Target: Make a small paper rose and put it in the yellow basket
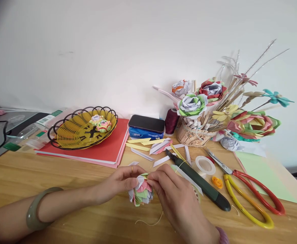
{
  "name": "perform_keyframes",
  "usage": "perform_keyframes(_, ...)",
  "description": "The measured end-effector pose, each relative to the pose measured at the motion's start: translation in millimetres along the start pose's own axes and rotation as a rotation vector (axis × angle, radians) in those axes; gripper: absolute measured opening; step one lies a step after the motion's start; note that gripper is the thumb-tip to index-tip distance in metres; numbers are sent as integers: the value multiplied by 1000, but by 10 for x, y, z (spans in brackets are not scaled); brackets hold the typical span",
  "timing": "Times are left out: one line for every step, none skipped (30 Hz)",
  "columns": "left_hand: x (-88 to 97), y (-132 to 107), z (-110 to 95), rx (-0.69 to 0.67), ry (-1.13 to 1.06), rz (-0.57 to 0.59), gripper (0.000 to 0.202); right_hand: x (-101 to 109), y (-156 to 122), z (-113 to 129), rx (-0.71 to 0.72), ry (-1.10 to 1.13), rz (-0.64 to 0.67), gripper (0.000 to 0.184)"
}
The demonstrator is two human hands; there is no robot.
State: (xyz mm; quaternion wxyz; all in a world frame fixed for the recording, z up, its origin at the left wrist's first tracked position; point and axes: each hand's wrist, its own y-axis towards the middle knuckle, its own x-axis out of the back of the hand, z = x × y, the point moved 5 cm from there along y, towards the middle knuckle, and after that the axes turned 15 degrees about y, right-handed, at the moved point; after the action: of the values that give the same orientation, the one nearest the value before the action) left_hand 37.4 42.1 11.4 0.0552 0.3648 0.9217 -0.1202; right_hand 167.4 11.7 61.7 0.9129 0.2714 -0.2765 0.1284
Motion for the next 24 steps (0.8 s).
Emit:
perform_keyframes(12, 3, 5, -1, 18, -19, 46, 22, 9, 14, 17, 9, -33, 13)
perform_keyframes(24, 7, 15, 1, 34, -36, 47, 52, 19, 28, 30, 16, -78, 13)
perform_keyframes(36, 12, 30, 3, 48, -50, 49, 85, 27, 39, 35, 21, -127, 14)
perform_keyframes(47, 18, 49, 5, 58, -61, 51, 117, 34, 46, 32, 23, -173, 14)
perform_keyframes(59, 23, 71, 7, 65, -73, 52, 142, 39, 50, 21, 26, -209, 13)
perform_keyframes(70, 28, 92, 10, 72, -84, 53, 155, 43, 51, 7, 34, -224, 13)
perform_keyframes(79, 31, 112, 16, 78, -95, 54, 156, 48, 51, -8, 50, -219, 12)
perform_keyframes(87, 32, 129, 25, 82, -106, 55, 147, 52, 50, -22, 72, -202, 11)
perform_keyframes(90, 32, 137, 34, 84, -111, 56, 129, 55, 48, -35, 96, -174, 11)
perform_keyframes(87, 31, 137, 40, 84, -108, 56, 106, 58, 44, -49, 119, -138, 11)
perform_keyframes(81, 29, 127, 41, 86, -103, 56, 80, 61, 39, -66, 138, -102, 11)
perform_keyframes(74, 26, 111, 41, 90, -97, 55, 57, 62, 32, -83, 151, -73, 10)
perform_keyframes(67, 23, 92, 39, 95, -93, 54, 38, 63, 25, -98, 158, -51, 10)
perform_keyframes(60, 21, 77, 40, 101, -89, 52, 23, 64, 18, -110, 160, -36, 11)
perform_keyframes(56, 21, 67, 44, 106, -88, 51, 15, 65, 12, -120, 161, -32, 12)
perform_keyframes(54, 21, 64, 47, 109, -89, 50, 12, 66, 3, -131, 165, -34, 13)
perform_keyframes(56, 24, 67, 49, 112, -92, 50, 11, 68, -7, -145, 172, -40, 15)
perform_keyframes(61, 28, 77, 49, 113, -99, 50, 12, 69, -22, -165, 182, -47, 16)
perform_keyframes(68, 33, 92, 50, 115, -103, 51, 16, 70, -41, -194, 196, -56, 17)
perform_keyframes(75, 38, 112, 53, 114, -109, 52, 21, 71, -62, -228, 220, -69, 18)
perform_keyframes(83, 43, 133, 61, 106, -113, 52, 30, 71, -85, -266, 251, -85, 18)
perform_keyframes(88, 46, 155, 74, 92, -115, 54, 42, 70, -106, -303, 285, -107, 18)
perform_keyframes(91, 47, 172, 87, 72, -115, 55, 59, 68, -124, -335, 318, -135, 18)
perform_keyframes(92, 47, 182, 99, 53, -114, 56, 78, 66, -138, -362, 345, -164, 18)
